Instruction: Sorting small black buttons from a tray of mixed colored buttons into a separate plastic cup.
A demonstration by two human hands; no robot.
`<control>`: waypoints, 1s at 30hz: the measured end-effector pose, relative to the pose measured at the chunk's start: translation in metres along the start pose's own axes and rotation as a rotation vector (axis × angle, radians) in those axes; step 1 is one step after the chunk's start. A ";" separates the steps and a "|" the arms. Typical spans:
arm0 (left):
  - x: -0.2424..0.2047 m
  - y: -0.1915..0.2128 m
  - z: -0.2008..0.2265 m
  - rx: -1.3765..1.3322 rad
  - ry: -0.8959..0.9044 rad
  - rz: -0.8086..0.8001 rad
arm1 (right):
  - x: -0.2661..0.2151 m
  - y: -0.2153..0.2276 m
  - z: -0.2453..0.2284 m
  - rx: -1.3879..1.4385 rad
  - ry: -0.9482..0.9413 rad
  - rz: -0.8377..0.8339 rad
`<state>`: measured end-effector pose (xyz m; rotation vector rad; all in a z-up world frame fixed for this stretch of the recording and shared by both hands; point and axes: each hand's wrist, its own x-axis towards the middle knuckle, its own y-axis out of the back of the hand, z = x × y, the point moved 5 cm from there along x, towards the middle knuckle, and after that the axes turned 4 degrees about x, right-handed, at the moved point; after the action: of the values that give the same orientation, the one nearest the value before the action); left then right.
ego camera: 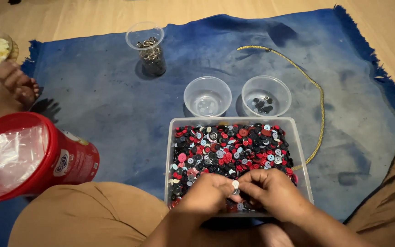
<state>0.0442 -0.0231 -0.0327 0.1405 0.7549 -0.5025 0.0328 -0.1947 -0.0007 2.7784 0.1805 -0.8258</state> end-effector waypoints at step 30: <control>-0.014 0.008 0.038 0.499 -0.307 0.472 | 0.073 0.103 -0.072 -0.213 0.146 0.527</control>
<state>0.0630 -0.0223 0.0039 0.6749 0.2661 -0.2416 0.1497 -0.2711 0.0375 2.4999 -0.4009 -0.4418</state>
